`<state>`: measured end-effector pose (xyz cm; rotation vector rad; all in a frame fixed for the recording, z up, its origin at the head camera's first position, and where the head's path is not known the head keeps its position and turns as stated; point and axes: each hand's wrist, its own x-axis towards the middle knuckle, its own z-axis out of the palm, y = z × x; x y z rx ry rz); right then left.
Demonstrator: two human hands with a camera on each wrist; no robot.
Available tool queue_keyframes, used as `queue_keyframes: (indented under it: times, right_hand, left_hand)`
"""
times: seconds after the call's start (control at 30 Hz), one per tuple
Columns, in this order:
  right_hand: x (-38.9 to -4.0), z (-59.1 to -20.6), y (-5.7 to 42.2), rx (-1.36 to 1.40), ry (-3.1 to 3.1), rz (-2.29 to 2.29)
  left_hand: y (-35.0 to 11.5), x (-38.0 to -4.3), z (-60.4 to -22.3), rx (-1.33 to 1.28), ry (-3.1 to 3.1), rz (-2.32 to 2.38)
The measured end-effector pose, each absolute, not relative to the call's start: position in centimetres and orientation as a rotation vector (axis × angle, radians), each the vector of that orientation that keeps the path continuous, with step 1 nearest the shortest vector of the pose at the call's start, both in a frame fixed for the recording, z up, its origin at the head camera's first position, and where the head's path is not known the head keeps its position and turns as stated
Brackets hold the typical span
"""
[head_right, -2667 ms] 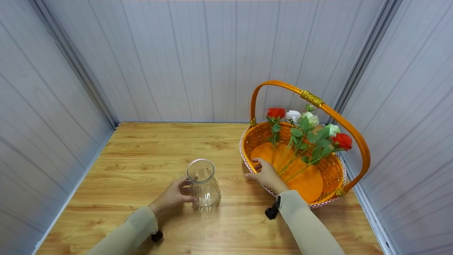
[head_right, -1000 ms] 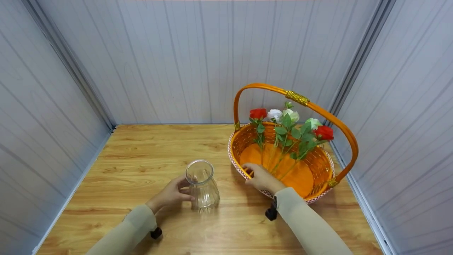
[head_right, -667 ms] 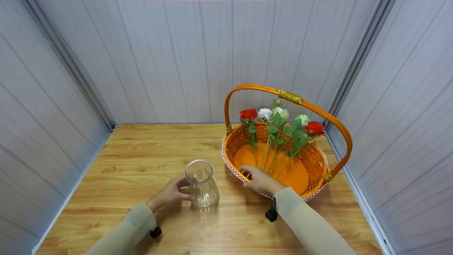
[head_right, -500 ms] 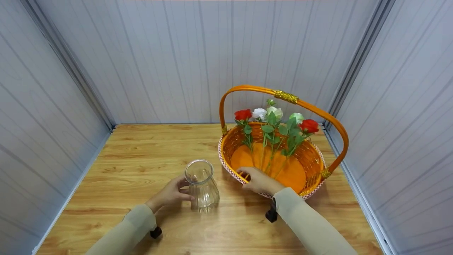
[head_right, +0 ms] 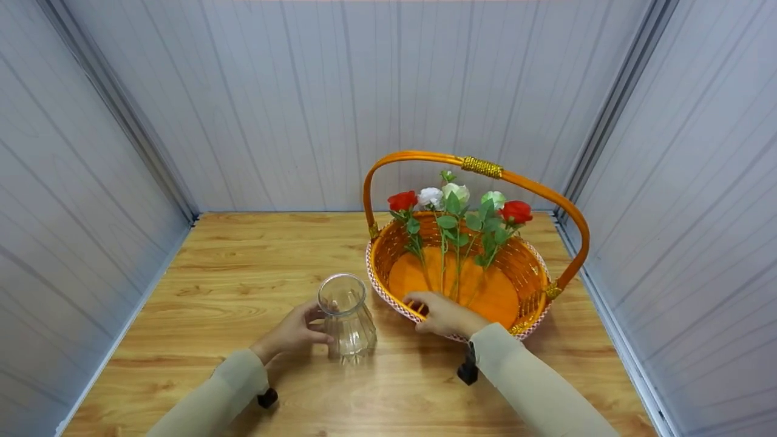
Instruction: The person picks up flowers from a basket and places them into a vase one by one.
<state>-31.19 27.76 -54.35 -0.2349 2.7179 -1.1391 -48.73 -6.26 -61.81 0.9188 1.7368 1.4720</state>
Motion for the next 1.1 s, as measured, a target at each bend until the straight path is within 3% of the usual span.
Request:
queue_keyframes:
  times: [0.4,1.1]
  right_hand:
    - [-31.4,-53.9,28.6,-0.206,2.671,-1.180]
    - [-34.6,-49.0,31.0,0.101,2.760,-1.383]
  left_hand:
    - [-6.0,-48.9,-61.9,0.912,1.728,1.467]
    - [-6.1,-48.8,-62.0,0.950,1.771,1.440]
